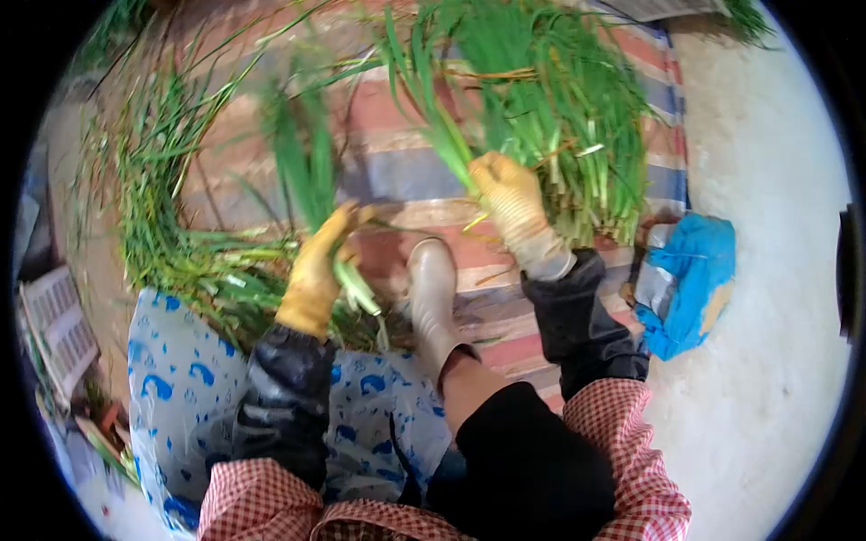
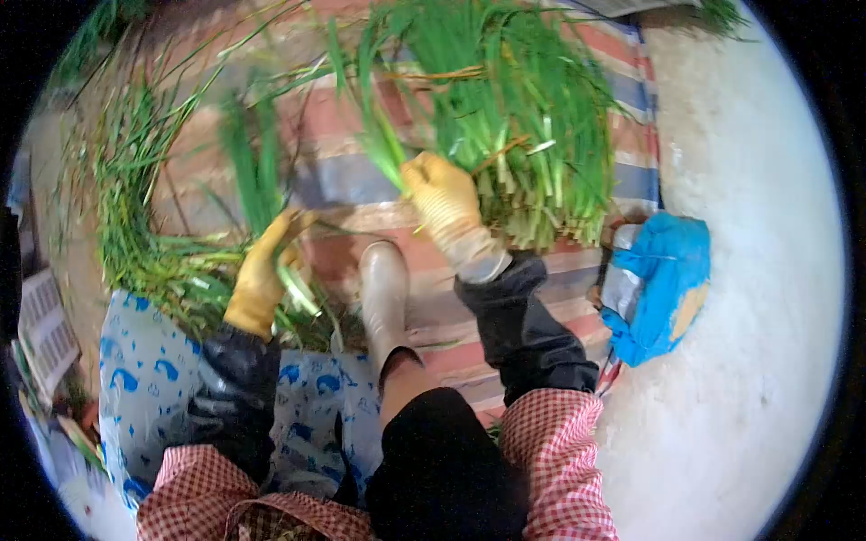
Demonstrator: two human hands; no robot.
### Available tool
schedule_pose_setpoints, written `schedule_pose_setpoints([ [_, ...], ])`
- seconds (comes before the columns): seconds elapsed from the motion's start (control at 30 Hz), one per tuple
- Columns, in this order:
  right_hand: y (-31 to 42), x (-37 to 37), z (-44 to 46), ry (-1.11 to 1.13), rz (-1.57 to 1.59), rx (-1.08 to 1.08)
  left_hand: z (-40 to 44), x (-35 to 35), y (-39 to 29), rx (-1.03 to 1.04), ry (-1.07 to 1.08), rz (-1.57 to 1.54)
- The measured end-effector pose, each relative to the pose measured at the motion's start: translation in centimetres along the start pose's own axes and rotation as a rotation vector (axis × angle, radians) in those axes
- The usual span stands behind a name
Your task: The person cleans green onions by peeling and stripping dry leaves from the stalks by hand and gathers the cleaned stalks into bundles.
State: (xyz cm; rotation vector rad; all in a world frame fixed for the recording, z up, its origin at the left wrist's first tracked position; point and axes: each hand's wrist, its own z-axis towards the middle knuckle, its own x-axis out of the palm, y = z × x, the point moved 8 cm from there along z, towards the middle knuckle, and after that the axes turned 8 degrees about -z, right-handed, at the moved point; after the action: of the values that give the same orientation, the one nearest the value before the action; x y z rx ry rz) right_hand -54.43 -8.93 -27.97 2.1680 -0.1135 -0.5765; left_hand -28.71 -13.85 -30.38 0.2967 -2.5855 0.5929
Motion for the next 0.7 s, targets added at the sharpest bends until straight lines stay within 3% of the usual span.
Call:
schedule_pose_setpoints([
  [0.1, 0.1, 8.3, -2.8, 0.217, 0.244, 0.013, 2.1, 1.1, 0.3, -0.056, -0.032, 0.081],
  [0.17, -0.2, 10.4, -3.5, 0.102, -0.184, -0.203, 2.5, 1.5, -0.6, -0.089, -0.036, 0.233],
  [0.2, -0.7, 11.0, -3.7, 0.114, -0.181, -0.203, 2.7, 1.5, -1.2, -0.076, -0.079, 0.301],
  [0.27, -2.5, 11.4, -4.1, 0.1, 0.104, 0.043, 3.8, 0.7, -2.1, -0.019, -0.099, 0.144],
  [0.3, -3.7, 11.4, -3.9, 0.102, 0.104, 0.042, 4.8, 0.0, -3.0, 0.054, -0.097, 0.102],
  [0.37, -6.5, 9.8, -3.2, -0.067, -0.27, -0.129, 5.0, -0.7, -4.7, 0.166, -0.109, 0.064],
  [0.43, -8.9, 7.3, -2.8, -0.128, -0.408, -0.058, 4.9, -2.1, -6.7, 0.246, -0.222, 0.016],
  [0.5, -7.5, 5.4, -2.7, 0.014, -1.107, 0.006, 4.9, -3.0, -8.5, 0.323, -0.264, 0.077],
  [0.57, -2.4, 4.5, -3.7, -0.112, -0.976, -0.259, 4.5, -2.7, -8.3, 0.297, -0.253, 0.118],
  [0.6, -1.2, 4.9, -4.0, -0.116, -0.979, -0.258, 4.4, -2.1, -7.8, 0.269, -0.238, 0.155],
  [0.67, 4.3, 7.4, -5.9, -0.274, -0.66, -0.606, 4.5, -1.0, -6.0, 0.268, -0.24, 0.141],
  [0.7, 5.2, 9.5, -5.6, -0.17, -0.649, -0.579, 4.1, -0.2, -5.2, 0.261, -0.23, 0.155],
])
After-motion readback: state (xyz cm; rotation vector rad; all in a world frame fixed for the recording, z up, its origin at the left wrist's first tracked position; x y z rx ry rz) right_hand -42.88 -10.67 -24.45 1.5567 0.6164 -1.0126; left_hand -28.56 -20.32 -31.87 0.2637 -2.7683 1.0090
